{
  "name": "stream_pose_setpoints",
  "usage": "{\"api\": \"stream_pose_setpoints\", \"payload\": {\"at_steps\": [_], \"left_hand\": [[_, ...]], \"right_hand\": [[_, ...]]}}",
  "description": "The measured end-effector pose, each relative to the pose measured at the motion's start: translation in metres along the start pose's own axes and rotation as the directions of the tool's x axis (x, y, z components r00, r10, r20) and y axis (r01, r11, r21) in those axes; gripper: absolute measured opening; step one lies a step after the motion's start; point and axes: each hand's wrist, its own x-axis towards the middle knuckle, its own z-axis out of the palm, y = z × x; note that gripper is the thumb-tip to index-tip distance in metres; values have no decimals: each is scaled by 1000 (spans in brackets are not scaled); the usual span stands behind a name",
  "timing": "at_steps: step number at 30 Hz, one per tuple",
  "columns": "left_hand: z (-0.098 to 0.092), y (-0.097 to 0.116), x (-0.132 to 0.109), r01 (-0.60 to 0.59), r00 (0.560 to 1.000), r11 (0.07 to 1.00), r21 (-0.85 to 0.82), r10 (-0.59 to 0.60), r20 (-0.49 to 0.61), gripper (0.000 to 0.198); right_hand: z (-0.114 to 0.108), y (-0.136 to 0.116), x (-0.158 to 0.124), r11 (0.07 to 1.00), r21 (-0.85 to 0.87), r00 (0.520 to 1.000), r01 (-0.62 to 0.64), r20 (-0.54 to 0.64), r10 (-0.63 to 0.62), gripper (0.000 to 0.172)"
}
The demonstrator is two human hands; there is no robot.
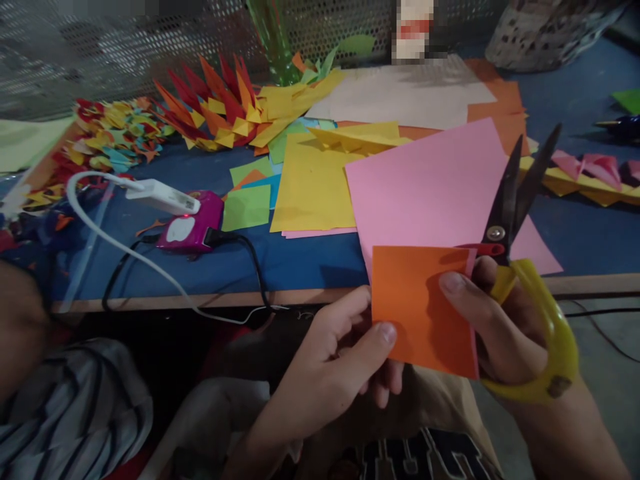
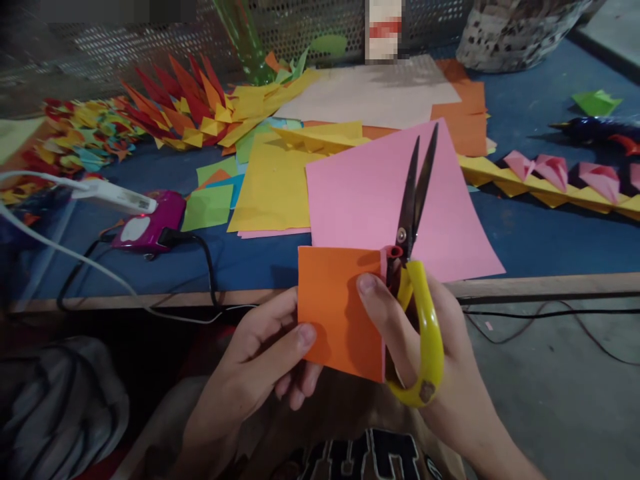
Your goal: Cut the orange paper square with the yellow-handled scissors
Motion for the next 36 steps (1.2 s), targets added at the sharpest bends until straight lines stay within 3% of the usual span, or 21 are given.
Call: {"api": "stream_pose_setpoints", "payload": {"at_steps": [3,7,12,16,21,25,29,32,34,36], "left_hand": [[2,4,-3,-14,999,996,83,16,-32,39],[3,14,-3,-82,981,973,215,116,-152,45],[3,20,2,-186,963,963,197,219,-157,37],[8,11,5,-155,982,984,91,163,-91,36],[16,5,5,-112,992,993,-23,111,-55,34],[18,7,5,-63,994,990,-126,51,-101,38],[15,7,8,-59,996,995,-75,54,-67,37],[13,5,10,-69,996,998,-3,69,-62,32],[15,5,9,-41,993,999,-24,38,-116,34],[17,7,6,-33,979,997,-64,19,-203,35]], "right_hand": [[0,0,0,999,22,999,-49,-10,49,37],[0,-2,-2,999,-6,998,-41,-39,41,35],[8,-15,-8,999,-46,1000,18,-15,-19,33],[15,-20,-11,999,-9,999,45,24,-45,26],[11,-17,-10,999,24,999,-29,40,28,27],[10,-16,-9,998,42,999,-43,26,42,26],[12,-17,-4,1000,-7,1000,-15,-7,15,29],[6,-10,2,999,18,986,41,162,-43,32],[-4,1,3,997,57,954,52,293,-66,29],[-15,16,0,995,103,955,6,295,-36,37]]}}
